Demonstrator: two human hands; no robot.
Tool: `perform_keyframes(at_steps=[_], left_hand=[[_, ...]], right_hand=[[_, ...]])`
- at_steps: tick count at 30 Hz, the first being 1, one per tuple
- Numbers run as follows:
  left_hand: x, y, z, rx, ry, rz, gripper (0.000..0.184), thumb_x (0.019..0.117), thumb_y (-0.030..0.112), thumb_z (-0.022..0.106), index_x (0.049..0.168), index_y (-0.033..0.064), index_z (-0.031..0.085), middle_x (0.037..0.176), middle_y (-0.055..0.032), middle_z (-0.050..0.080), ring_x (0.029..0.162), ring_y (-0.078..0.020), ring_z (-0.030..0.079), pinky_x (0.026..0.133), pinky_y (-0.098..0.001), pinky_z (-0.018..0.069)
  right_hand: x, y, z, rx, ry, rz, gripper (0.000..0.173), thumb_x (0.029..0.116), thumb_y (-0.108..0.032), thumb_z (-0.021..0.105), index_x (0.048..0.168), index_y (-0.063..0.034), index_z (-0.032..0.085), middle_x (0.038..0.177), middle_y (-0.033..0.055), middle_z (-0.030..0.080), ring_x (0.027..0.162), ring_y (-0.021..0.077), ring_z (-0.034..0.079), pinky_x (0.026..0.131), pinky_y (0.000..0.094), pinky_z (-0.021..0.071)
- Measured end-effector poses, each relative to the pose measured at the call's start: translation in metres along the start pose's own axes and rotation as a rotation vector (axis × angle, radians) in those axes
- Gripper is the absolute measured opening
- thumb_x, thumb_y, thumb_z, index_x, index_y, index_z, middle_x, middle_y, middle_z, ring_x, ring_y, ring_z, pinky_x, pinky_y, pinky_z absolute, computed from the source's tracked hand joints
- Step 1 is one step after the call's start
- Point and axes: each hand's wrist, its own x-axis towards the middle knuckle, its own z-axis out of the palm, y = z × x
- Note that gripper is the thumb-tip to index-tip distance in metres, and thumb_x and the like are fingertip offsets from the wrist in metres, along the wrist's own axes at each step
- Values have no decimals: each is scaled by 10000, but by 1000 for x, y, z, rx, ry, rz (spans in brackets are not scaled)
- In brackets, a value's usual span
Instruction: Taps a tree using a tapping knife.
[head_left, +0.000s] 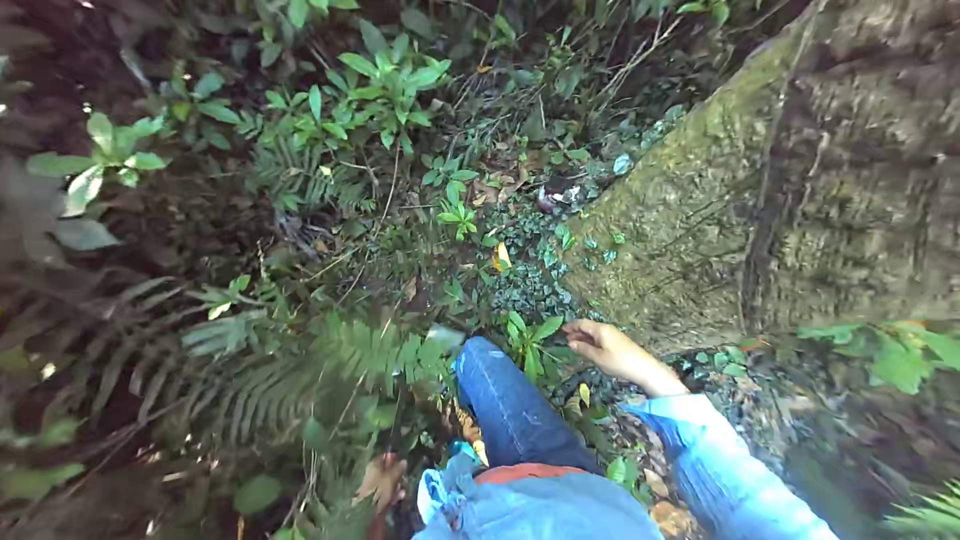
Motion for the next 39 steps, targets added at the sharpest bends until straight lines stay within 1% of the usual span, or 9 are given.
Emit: perform_keyframes(at_steps=[4,8,14,19,26,29,32,36,39], left_hand=[[48,129,-38,-100,-13,62,283,1057,207,585,1125,-67,577,728,-71,565,557,-126,578,586,-293,549],[112,274,-62,-315,-20,169,130,1040,70,573,1024,-54,538,630,-37,575,518,-112,620,567,-275,592],[151,519,-88,-226,-148,309,138,1012,-31,560,1132,-98,550,791,-78,705,672,-110,712,681,-268,621],[123,679,-65,-323,-234,587,59,967,-89,554,1016,-59,568,777,-26,723,702,-79,716,730,-250,617],[70,825,22,-401,-622,830,118,951,-94,489,966,11,543,805,-12,751,777,-105,746,802,-285,625],[52,880,55,-156,-888,930,107,996,-6,460,1059,-38,539,868,-17,733,831,-83,725,852,-277,598],[46,940,89,143,-1220,1054,270,1045,67,388,1183,-102,547,1013,-63,718,943,-76,700,923,-279,568],[32,1015,132,519,-1674,1061,350,1046,82,386,1299,-120,518,1169,-116,685,1056,-84,663,958,-276,536],[27,1063,151,795,-1963,953,395,1045,109,399,1362,-105,499,1244,-128,653,1114,-91,631,992,-284,511]], right_hand=[[56,-4,-14,114,66,135,372,1051,-110,550,1397,25,549,1313,221,641,1175,294,651,1045,455,489],[160,-39,-37,95,3,83,395,1054,-138,543,1416,19,543,1324,228,638,1213,327,635,1073,488,469],[291,-158,-113,-36,-226,-80,392,1056,-175,546,1408,-4,571,1367,245,613,1291,408,575,1101,600,411],[319,-221,-184,186,-177,-201,601,1018,-206,636,1527,19,410,1343,274,615,1188,427,635,1046,599,464],[302,-227,-269,566,497,-110,584,943,-107,671,1434,109,440,1158,293,664,1025,355,686,928,499,547],[295,-225,-307,649,774,14,521,983,-129,596,1424,98,436,1109,254,672,940,283,691,865,445,566],[300,-216,-335,708,1118,55,518,940,-150,621,1369,98,468,995,158,670,746,136,645,676,313,560],[310,-219,-369,1083,1266,-101,587,882,-142,648,1381,-23,362,925,-32,653,599,26,599,532,207,534],[334,-239,-392,1328,1415,-275,537,925,-211,697,1345,-179,363,924,-66,703,532,23,589,486,195,529]])
